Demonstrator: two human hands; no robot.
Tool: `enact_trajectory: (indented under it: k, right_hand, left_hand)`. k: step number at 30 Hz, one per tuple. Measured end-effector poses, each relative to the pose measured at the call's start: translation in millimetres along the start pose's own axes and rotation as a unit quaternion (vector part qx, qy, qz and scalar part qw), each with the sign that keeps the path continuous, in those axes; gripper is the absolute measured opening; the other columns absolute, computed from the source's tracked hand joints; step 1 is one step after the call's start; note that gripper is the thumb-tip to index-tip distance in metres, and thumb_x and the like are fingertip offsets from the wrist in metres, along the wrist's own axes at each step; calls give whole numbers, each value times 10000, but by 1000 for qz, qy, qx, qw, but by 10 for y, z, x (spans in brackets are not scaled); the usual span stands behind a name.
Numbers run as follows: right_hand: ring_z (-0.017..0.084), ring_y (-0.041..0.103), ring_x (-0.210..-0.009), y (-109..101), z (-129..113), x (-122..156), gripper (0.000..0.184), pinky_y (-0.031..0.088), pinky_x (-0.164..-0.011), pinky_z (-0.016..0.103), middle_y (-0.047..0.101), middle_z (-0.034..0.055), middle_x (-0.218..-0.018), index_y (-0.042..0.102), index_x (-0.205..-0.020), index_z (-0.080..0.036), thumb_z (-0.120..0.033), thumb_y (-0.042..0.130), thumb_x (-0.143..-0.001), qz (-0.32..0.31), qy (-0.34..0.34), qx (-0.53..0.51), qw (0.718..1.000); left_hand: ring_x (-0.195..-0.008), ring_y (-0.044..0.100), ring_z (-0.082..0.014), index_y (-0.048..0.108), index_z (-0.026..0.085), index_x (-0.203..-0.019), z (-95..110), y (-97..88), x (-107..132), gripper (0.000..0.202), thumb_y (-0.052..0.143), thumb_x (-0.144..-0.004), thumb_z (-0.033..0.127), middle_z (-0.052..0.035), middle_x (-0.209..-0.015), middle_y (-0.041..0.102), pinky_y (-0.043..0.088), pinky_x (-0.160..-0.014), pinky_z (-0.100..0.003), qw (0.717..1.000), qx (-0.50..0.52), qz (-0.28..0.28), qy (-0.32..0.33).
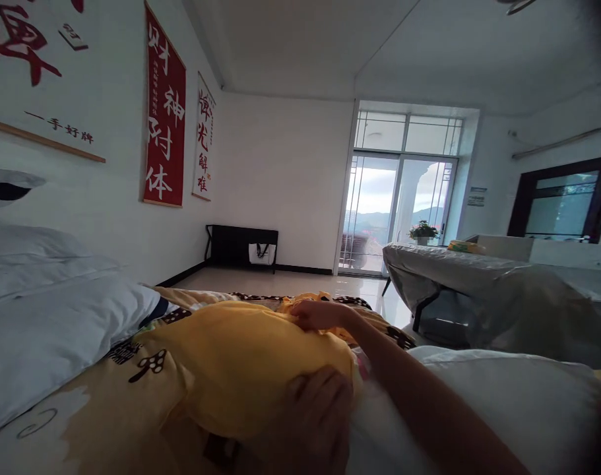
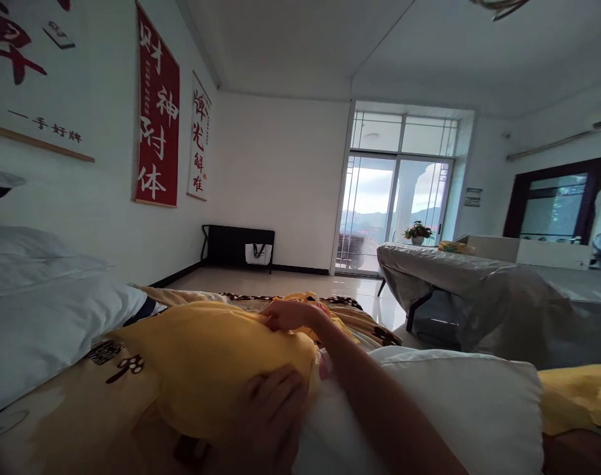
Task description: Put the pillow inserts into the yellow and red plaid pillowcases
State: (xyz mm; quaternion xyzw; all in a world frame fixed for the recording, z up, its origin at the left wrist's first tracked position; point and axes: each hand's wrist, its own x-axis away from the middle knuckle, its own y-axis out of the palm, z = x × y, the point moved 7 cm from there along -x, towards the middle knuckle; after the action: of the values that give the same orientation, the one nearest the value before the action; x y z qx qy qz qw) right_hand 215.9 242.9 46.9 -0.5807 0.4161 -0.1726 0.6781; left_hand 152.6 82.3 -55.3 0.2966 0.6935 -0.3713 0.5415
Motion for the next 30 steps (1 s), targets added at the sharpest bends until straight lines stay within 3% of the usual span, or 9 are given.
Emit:
enact_trajectory:
  k: [2, 6, 8, 11, 14, 17, 21, 27, 30]
  right_hand:
    - [87, 453, -509, -200, 98, -10, 194, 349, -519, 205, 533, -44, -525, 597, -580, -144, -180, 524, -756, 8, 26, 3, 1000]
    - [136, 520, -647, -895, 235, 210, 273, 365, -593, 246, 619, 40, -709, 624, -747, -150, -168, 365, -829, 225, 131, 42, 964]
    - [147, 533, -682, -987, 132, 351, 257, 384, -637, 263, 618, 54, -746, 607, -726, -165, -178, 372, -831, 243, 104, 76, 961]
    - [153, 554, -740, -848, -18, 528, 209, 421, -703, 280, 626, 67, -822, 597, -728, -171, -163, 407, -815, 188, 20, 76, 979]
    - [154, 556, -710, -751, 83, 742, 235, 433, -661, 276, 626, 66, -807, 585, -724, -179, -177, 382, -843, 211, 53, 50, 975]
    - [145, 535, -627, -552, 169, 869, 271, 417, -608, 267, 603, 39, -706, 546, -642, -191, -174, 369, -846, 148, 40, 55, 987]
    - [167, 565, -713, -661, 346, 1109, 332, 421, -655, 286, 618, 64, -772, 568, -679, -189, -243, 336, -912, 285, 79, 91, 951]
    - [170, 568, -760, -540, 438, 1232, 294, 412, -687, 286, 620, 54, -805, 579, -719, -194, -234, 375, -926, 310, 94, 113, 939]
    - [160, 544, -719, -293, 343, 1159, 305, 384, -665, 281, 606, 39, -754, 548, -670, -191, -175, 373, -920, 220, 70, 133, 964]
  left_hand:
    - [-1224, 511, -171, 602, 158, -1210, -7, 22, -9, 373, 467, -888, 289, -34, -1231, 647, 294, -1053, -305, 998, -44, -24, 24]
    - [-1336, 392, -201, 553, 178, -1284, -124, 105, 3, 449, 444, -903, 389, -49, -1374, 536, 233, -1095, -341, 989, -121, -81, 24]
    - [-1348, 373, -213, 533, 215, -1309, -204, 168, 38, 454, 457, -897, 391, -45, -1410, 498, 246, -1087, -351, 985, -139, -106, 15]
    - [-1359, 351, -228, 503, 210, -1339, -331, 261, 123, 480, 464, -895, 389, -75, -1429, 471, 262, -1081, -367, 979, -170, -114, -15]
    - [-1363, 344, -217, 510, 199, -1329, -375, 346, 208, 454, 450, -906, 355, -83, -1418, 483, 234, -1102, -368, 981, -169, -96, -26]
    - [-1346, 372, -224, 551, 189, -1278, -400, 362, 261, 397, 446, -906, 281, -95, -1381, 522, 229, -1105, -389, 986, -148, -49, -62]
    - [-1245, 479, -220, 593, 179, -1199, -390, 312, 270, 349, 458, -878, 161, -127, -1275, 599, 295, -1057, -390, 988, -147, -4, -43]
    - [-1012, 578, -208, 632, 139, -1096, -570, 109, 221, 292, 429, -887, 147, -109, -1018, 681, 379, -945, -346, 979, -195, 36, -52]
    - [-857, 595, -188, 641, 153, -975, -595, 77, 245, 234, 432, -880, 110, -82, -855, 682, 449, -830, -326, 988, -137, 48, -52]
